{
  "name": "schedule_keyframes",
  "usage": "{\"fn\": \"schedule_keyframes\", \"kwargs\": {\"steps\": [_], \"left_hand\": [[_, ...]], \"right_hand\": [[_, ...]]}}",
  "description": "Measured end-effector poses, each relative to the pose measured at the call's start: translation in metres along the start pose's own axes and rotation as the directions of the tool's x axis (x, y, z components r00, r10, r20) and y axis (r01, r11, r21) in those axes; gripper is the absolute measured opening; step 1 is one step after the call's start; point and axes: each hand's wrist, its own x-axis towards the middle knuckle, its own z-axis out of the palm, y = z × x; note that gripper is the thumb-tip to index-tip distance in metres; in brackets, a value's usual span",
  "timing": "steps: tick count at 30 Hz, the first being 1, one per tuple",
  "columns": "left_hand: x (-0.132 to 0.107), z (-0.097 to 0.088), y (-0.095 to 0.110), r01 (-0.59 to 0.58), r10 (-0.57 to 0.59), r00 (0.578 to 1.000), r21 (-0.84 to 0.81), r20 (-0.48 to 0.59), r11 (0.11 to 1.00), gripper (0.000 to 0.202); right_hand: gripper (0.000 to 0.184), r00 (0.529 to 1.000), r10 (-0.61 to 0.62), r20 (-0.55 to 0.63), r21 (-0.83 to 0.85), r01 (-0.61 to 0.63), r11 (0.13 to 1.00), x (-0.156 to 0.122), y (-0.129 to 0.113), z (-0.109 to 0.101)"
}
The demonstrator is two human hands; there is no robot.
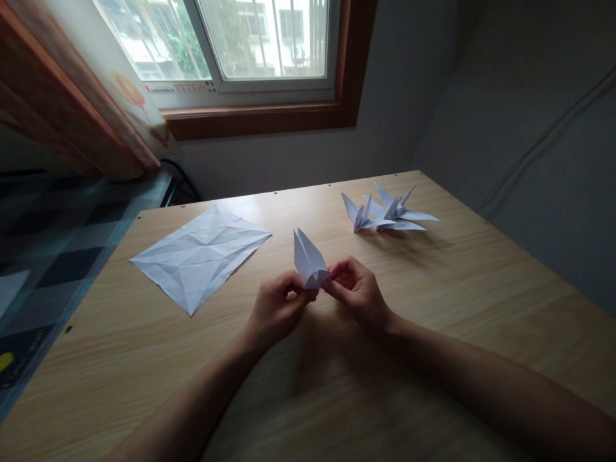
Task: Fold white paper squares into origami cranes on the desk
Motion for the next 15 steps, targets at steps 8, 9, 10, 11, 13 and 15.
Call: {"fn": "schedule_keyframes", "kwargs": {"steps": [8, 9, 10, 11, 13, 15], "left_hand": [[-0.0010, 0.0042, -0.0052, 0.041, -0.050, 0.996, -0.118, -0.078, 0.992, 0.025], [-0.0004, 0.0044, -0.0061, 0.028, -0.042, 0.993, -0.124, -0.113, 0.992, 0.025], [0.0003, 0.0043, -0.0067, 0.014, -0.032, 0.989, -0.123, -0.143, 0.992, 0.026], [0.0009, 0.0041, -0.0069, 0.006, -0.026, 0.986, -0.122, -0.162, 0.992, 0.028], [0.0016, 0.0037, -0.0061, 0.009, -0.031, 0.986, -0.131, -0.166, 0.991, 0.032], [0.0014, 0.0039, -0.0043, 0.017, -0.040, 0.987, -0.145, -0.154, 0.989, 0.033]], "right_hand": [[0.039, 0.999, 0.047, 0.021, -0.010, -0.047, 0.999, 0.0000, 0.0000, -0.0011], [0.038, 0.998, 0.050, 0.028, -0.015, -0.050, 0.999, 0.0000, 0.0002, -0.0008], [0.037, 0.998, 0.054, 0.030, -0.017, -0.053, 0.998, 0.0002, 0.0004, -0.0005], [0.038, 0.998, 0.058, 0.029, -0.012, -0.057, 0.998, 0.0006, 0.0005, -0.0003], [0.043, 0.997, 0.072, 0.017, 0.010, -0.072, 0.997, 0.0021, 0.0001, -0.0006], [0.045, 0.994, 0.101, 0.040, 0.015, -0.102, 0.995, 0.0037, -0.0011, -0.0015]]}}
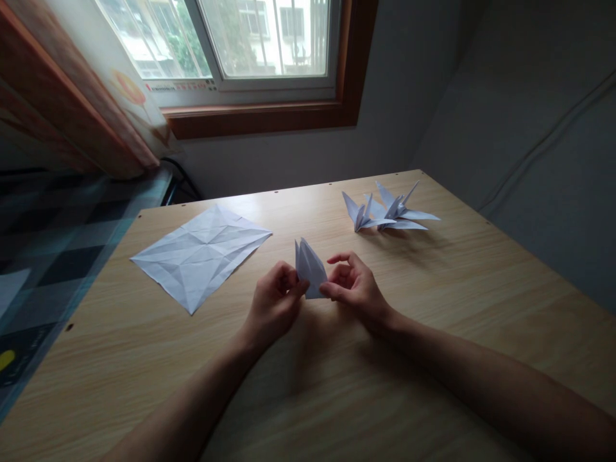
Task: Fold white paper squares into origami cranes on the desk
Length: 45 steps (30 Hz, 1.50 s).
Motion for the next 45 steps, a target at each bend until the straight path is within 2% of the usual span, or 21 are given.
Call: {"fn": "schedule_keyframes", "kwargs": {"steps": [3, 6, 9, 13, 16, 18, 21, 24, 26, 29, 34, 38, 42, 45], "left_hand": [[-0.002, 0.002, 0.001, -0.010, 0.010, 1.000, 0.002, 0.016, 1.000, 0.028], [-0.004, 0.002, 0.000, -0.049, 0.047, 0.998, 0.069, 0.031, 0.996, 0.017], [-0.003, 0.001, 0.000, -0.116, 0.102, 0.991, 0.169, 0.091, 0.979, 0.012], [-0.001, 0.000, 0.004, -0.210, 0.153, 0.962, 0.258, 0.225, 0.943, 0.016], [-0.001, -0.001, 0.007, -0.233, 0.137, 0.936, 0.280, 0.323, 0.931, 0.019], [-0.002, -0.001, 0.008, -0.237, 0.132, 0.928, 0.278, 0.349, 0.931, 0.020], [-0.002, -0.002, 0.006, -0.230, 0.137, 0.930, 0.249, 0.341, 0.941, 0.021], [-0.001, -0.003, 0.004, -0.184, 0.122, 0.941, 0.177, 0.315, 0.967, 0.023], [-0.001, -0.003, 0.003, -0.142, 0.103, 0.948, 0.112, 0.303, 0.983, 0.024], [0.000, -0.003, 0.003, -0.112, 0.083, 0.956, 0.088, 0.281, 0.990, 0.023], [0.001, -0.003, 0.003, -0.136, 0.112, 0.976, 0.121, 0.188, 0.983, 0.017], [0.001, -0.003, 0.001, -0.093, 0.080, 0.989, 0.103, 0.125, 0.990, 0.014], [0.000, 0.000, 0.002, -0.068, 0.066, 0.997, 0.035, 0.051, 0.997, 0.010], [-0.001, 0.003, 0.001, -0.073, 0.072, 0.997, -0.032, -0.030, 0.997, 0.016]], "right_hand": [[0.031, 0.998, 0.026, 0.063, -0.110, -0.019, 0.994, 0.000, -0.003, -0.001], [0.031, 1.000, -0.022, 0.021, -0.299, 0.027, 0.954, -0.004, -0.006, -0.001], [0.032, 0.988, -0.141, -0.062, -0.463, 0.096, 0.881, -0.009, -0.009, 0.001], [0.033, 0.932, -0.349, -0.102, -0.623, 0.214, 0.753, -0.014, -0.006, 0.003], [0.028, 0.889, -0.457, -0.004, -0.681, 0.332, 0.652, -0.016, -0.003, 0.004], [0.021, 0.869, -0.486, 0.095, -0.647, 0.425, 0.633, -0.015, -0.003, 0.004], [0.018, 0.861, -0.466, 0.201, -0.564, 0.491, 0.664, -0.012, -0.005, 0.002], [0.029, 0.874, -0.407, 0.264, -0.488, 0.485, 0.726, -0.007, -0.007, 0.000], [0.029, 0.889, -0.366, 0.276, -0.436, 0.455, 0.776, -0.005, -0.006, -0.003], [0.024, 0.926, -0.308, 0.219, -0.393, 0.373, 0.841, -0.004, -0.004, -0.004], [0.027, 0.972, -0.204, 0.118, -0.276, 0.229, 0.933, -0.004, -0.004, -0.003], [0.029, 0.986, -0.132, 0.104, -0.191, 0.150, 0.970, -0.003, -0.003, -0.003], [0.025, 0.992, -0.125, 0.020, -0.176, 0.127, 0.976, -0.003, 0.001, -0.003], [0.033, 0.997, -0.079, 0.015, -0.103, 0.081, 0.991, -0.003, 0.002, -0.003]]}}
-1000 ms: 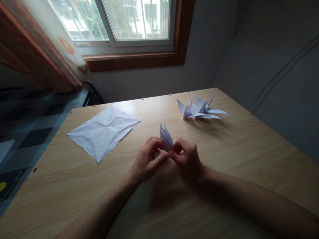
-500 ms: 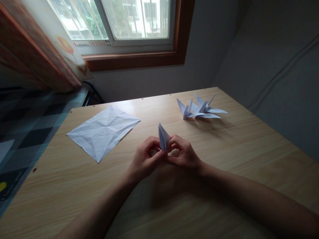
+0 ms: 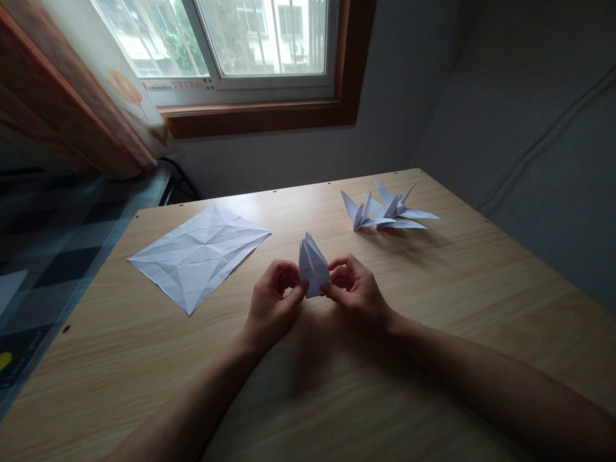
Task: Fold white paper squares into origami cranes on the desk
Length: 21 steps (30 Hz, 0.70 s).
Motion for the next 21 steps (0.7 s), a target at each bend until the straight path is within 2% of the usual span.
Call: {"fn": "schedule_keyframes", "kwargs": {"steps": [3, 7, 12, 16, 21], "left_hand": [[-0.0004, 0.0011, -0.0025, 0.012, -0.014, 1.000, -0.068, -0.016, 0.998, 0.023], [-0.0005, -0.0003, -0.0058, 0.005, -0.004, 1.000, -0.078, 0.009, 0.997, 0.023], [-0.0014, 0.0005, -0.0076, -0.026, 0.026, 0.999, -0.020, 0.031, 0.999, 0.031], [-0.0029, 0.0024, -0.0083, -0.081, 0.080, 0.996, 0.050, 0.027, 0.995, 0.031], [-0.0045, 0.0029, -0.0059, -0.132, 0.133, 0.991, 0.090, -0.006, 0.987, 0.034]], "right_hand": [[0.043, 0.999, 0.035, 0.040, 0.079, -0.038, 0.996, 0.0003, -0.0010, -0.0002], [0.045, 0.999, 0.034, 0.027, 0.071, -0.035, 0.997, -0.0003, -0.0013, 0.0000], [0.032, 0.995, -0.088, -0.050, -0.143, 0.080, 0.987, -0.0039, 0.0006, 0.0013], [0.019, 0.964, -0.249, -0.097, -0.357, 0.199, 0.912, -0.0065, -0.0025, 0.0016], [0.011, 0.942, -0.333, -0.039, -0.440, 0.283, 0.852, -0.0066, -0.0079, 0.0023]]}}
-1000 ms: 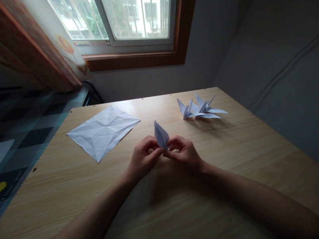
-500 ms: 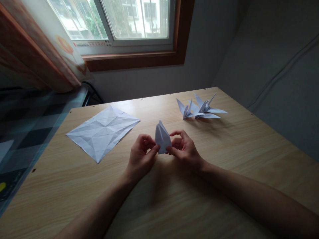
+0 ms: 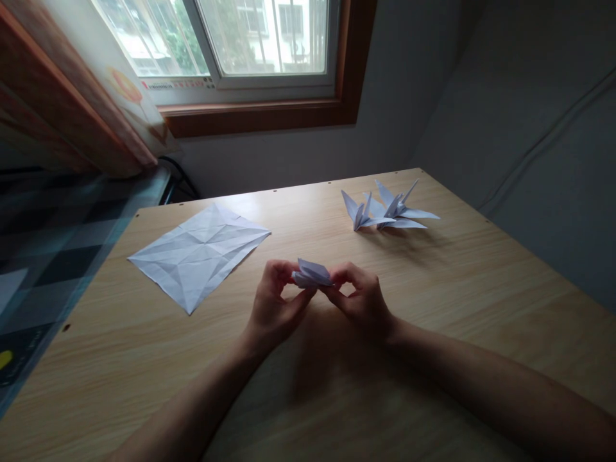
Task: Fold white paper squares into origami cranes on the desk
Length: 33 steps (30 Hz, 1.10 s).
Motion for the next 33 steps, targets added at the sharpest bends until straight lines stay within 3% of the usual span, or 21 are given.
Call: {"fn": "schedule_keyframes", "kwargs": {"steps": [4, 9, 11, 14, 17, 21, 26, 30, 33], "left_hand": [[0.002, 0.000, 0.005, 0.093, -0.090, 0.996, -0.138, 0.029, 0.986, 0.040], [0.003, -0.001, 0.005, 0.244, -0.219, 0.968, -0.267, 0.121, 0.932, 0.040], [0.003, -0.001, 0.004, 0.248, -0.230, 0.968, -0.233, 0.106, 0.940, 0.039], [0.002, -0.001, 0.003, 0.217, -0.208, 0.976, -0.166, 0.070, 0.962, 0.037], [0.001, -0.001, 0.005, 0.176, -0.166, 0.983, -0.143, 0.080, 0.974, 0.034], [0.001, -0.002, 0.008, 0.180, -0.165, 0.975, -0.098, 0.148, 0.979, 0.027], [0.003, -0.005, 0.008, 0.232, -0.210, 0.961, -0.111, 0.179, 0.966, 0.036], [0.004, -0.007, 0.005, 0.181, -0.147, 0.969, -0.164, 0.196, 0.970, 0.050], [0.005, -0.008, 0.007, 0.151, -0.102, 0.962, -0.184, 0.251, 0.971, 0.057]], "right_hand": [[0.018, 0.996, -0.012, 0.091, 0.044, 0.008, 0.999, 0.001, -0.002, -0.001], [0.007, 0.987, 0.006, 0.159, 0.064, -0.017, 0.998, 0.002, -0.004, -0.005], [0.004, 0.985, 0.054, 0.162, 0.098, -0.070, 0.993, 0.002, -0.003, -0.004], [0.018, 0.972, 0.178, 0.155, 0.193, -0.207, 0.959, 0.000, 0.002, 0.000], [0.019, 0.957, 0.250, 0.148, 0.273, -0.283, 0.919, 0.001, 0.008, 0.003], [0.009, 0.983, 0.152, 0.107, 0.157, -0.168, 0.973, 0.005, 0.006, 0.002], [0.005, 0.981, -0.069, 0.184, 0.006, 0.069, 0.998, 0.005, -0.006, -0.002], [0.032, 0.974, -0.116, 0.195, -0.060, 0.130, 0.990, 0.004, -0.003, -0.002], [0.047, 0.982, -0.072, 0.172, -0.086, 0.088, 0.992, 0.004, 0.003, -0.001]]}}
